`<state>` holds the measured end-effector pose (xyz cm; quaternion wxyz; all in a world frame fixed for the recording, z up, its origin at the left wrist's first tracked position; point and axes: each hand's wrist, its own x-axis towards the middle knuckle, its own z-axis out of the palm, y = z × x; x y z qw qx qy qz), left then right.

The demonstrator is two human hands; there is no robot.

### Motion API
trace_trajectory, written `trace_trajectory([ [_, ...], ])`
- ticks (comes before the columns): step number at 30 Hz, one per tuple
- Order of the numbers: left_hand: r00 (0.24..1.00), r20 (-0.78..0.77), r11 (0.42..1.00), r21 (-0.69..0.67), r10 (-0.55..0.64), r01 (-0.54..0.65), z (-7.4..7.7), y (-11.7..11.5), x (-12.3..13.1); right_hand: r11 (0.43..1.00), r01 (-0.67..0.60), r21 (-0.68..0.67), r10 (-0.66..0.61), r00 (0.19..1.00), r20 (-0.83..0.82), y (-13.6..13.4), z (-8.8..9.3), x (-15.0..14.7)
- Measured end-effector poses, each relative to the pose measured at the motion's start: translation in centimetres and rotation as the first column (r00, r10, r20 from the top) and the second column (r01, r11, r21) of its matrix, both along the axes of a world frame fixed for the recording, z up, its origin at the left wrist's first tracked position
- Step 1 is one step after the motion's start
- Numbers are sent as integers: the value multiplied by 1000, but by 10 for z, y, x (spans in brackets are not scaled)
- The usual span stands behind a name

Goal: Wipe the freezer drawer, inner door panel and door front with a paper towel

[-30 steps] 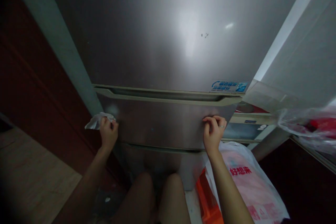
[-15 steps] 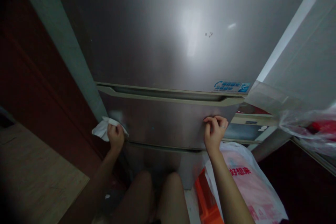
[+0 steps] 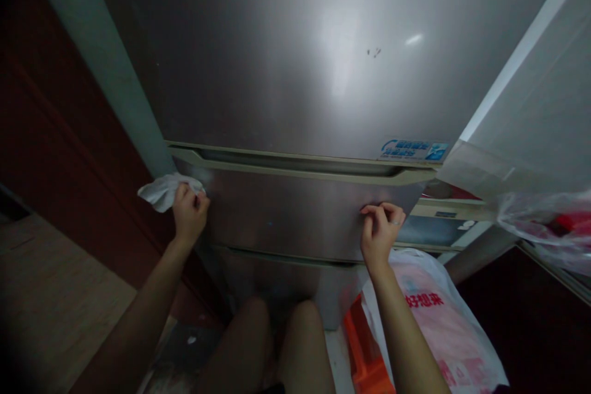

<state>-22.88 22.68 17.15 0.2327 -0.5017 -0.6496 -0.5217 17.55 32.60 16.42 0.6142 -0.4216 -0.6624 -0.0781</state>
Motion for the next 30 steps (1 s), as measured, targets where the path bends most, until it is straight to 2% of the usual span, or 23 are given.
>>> trace_trajectory([
  [2,999,18,993,-117,-26,28,-35,-7,-3,1000,1,-1,-1,1000,0,0,0,0],
  [4,994,101,971,-230,-46,68,-70,-14,-2,1000,4,-4,-4,1000,-4,0,-1,-1],
  [7,987,152,960,-266,-42,82,-113,-23,5,1000,8,-8,-8,1000,-8,0,-1,-1],
  [10,983,180,960,-265,-40,87,-139,-28,14,1000,14,-9,-14,1000,-7,0,-1,-1],
  [13,980,200,970,-233,-27,74,-145,-28,23,1000,8,3,-8,1000,8,1,-2,0],
  [16,978,208,982,-181,-15,54,-134,-23,30,1000,3,16,-4,1000,21,1,-2,1],
  [20,974,226,994,-110,14,11,-101,-10,35,1000,10,5,-10,1000,17,1,-2,0],
  [23,975,219,999,-50,24,-13,-60,0,38,1000,6,2,-6,1000,23,1,-2,0],
  [28,995,100,992,124,2,-15,24,17,44,1000,8,-1,-8,1000,24,1,-2,1],
  [30,999,48,989,146,-12,5,46,20,47,1000,4,-6,-4,1000,24,1,-3,1],
])
